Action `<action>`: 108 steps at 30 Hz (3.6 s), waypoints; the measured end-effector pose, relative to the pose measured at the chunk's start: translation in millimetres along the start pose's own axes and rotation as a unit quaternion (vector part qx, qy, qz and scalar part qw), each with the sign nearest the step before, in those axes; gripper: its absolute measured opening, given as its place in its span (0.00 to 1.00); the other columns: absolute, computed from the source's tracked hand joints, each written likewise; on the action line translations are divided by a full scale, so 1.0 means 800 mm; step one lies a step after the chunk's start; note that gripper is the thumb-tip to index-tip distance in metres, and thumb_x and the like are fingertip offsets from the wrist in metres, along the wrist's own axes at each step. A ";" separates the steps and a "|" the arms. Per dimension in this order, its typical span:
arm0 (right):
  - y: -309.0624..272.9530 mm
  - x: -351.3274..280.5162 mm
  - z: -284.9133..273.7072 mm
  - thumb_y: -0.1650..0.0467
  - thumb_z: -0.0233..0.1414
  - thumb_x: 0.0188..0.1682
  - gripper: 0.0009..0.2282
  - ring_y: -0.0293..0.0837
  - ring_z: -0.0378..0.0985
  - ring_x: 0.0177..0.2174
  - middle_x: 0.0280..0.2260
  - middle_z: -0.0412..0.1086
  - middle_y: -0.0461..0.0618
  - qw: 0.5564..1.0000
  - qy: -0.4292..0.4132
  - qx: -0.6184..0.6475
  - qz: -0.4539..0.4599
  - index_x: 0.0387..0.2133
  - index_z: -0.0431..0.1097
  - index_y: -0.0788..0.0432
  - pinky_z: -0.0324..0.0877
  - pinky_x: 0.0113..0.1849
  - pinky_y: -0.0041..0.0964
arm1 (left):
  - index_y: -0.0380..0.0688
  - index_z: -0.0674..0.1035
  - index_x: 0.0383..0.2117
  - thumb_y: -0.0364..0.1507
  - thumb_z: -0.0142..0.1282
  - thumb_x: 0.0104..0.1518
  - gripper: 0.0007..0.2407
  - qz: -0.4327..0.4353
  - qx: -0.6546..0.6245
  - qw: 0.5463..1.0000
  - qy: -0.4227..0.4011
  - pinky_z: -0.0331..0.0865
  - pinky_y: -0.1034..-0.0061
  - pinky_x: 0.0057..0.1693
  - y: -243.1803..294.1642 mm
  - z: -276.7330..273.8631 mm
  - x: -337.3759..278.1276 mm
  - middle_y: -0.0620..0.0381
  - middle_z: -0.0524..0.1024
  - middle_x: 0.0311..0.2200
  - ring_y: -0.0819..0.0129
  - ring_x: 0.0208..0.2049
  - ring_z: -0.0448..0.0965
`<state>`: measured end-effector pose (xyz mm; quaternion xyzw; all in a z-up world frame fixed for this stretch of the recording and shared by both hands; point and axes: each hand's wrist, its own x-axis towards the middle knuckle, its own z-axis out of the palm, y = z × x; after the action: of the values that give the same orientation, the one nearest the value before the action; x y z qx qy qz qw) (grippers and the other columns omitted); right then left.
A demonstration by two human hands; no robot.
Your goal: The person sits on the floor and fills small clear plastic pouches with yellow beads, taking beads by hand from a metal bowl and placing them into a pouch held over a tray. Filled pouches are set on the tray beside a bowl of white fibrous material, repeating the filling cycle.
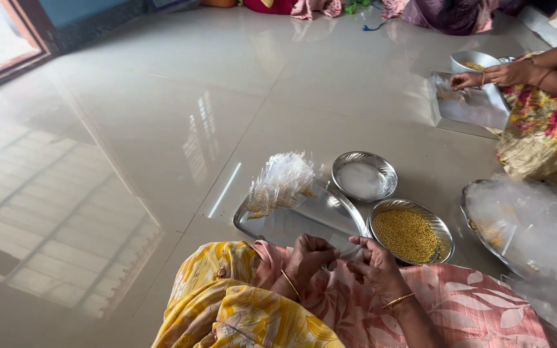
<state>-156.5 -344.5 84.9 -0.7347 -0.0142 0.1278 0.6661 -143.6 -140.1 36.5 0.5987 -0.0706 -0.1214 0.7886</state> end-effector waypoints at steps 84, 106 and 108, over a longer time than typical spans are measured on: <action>0.007 -0.027 0.024 0.64 0.65 0.44 0.19 0.27 0.58 0.21 0.15 0.58 0.39 0.947 0.027 -0.195 -0.254 0.18 0.65 0.66 0.59 0.22 0.30 | 0.33 0.72 0.25 0.32 0.71 0.51 0.16 0.282 0.223 0.901 0.245 0.66 0.70 0.29 0.038 0.062 -0.073 0.56 0.67 0.23 0.68 0.24 0.68; 0.013 -0.023 0.030 0.69 0.55 0.46 0.13 0.57 0.69 0.16 0.17 0.66 0.62 0.895 0.064 -0.304 -0.319 0.18 0.64 0.67 0.64 0.22 0.47 | 0.34 0.74 0.29 0.18 0.56 0.51 0.04 0.262 0.258 0.904 0.217 0.70 0.69 0.31 0.002 0.034 -0.057 0.47 0.72 0.20 0.61 0.22 0.73; 0.005 -0.025 0.027 0.69 0.55 0.44 0.13 0.61 0.68 0.17 0.18 0.66 0.62 0.875 0.118 -0.339 -0.323 0.16 0.63 0.66 0.64 0.22 0.50 | 0.38 0.75 0.29 0.16 0.53 0.52 0.04 0.305 0.402 0.846 0.171 0.69 0.65 0.35 0.000 0.031 -0.058 0.50 0.72 0.25 0.58 0.27 0.75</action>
<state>-180.9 -327.8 82.7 -0.8799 -0.2144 -0.1949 0.3767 -194.7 -150.2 44.5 0.8228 -0.1566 0.2687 0.4757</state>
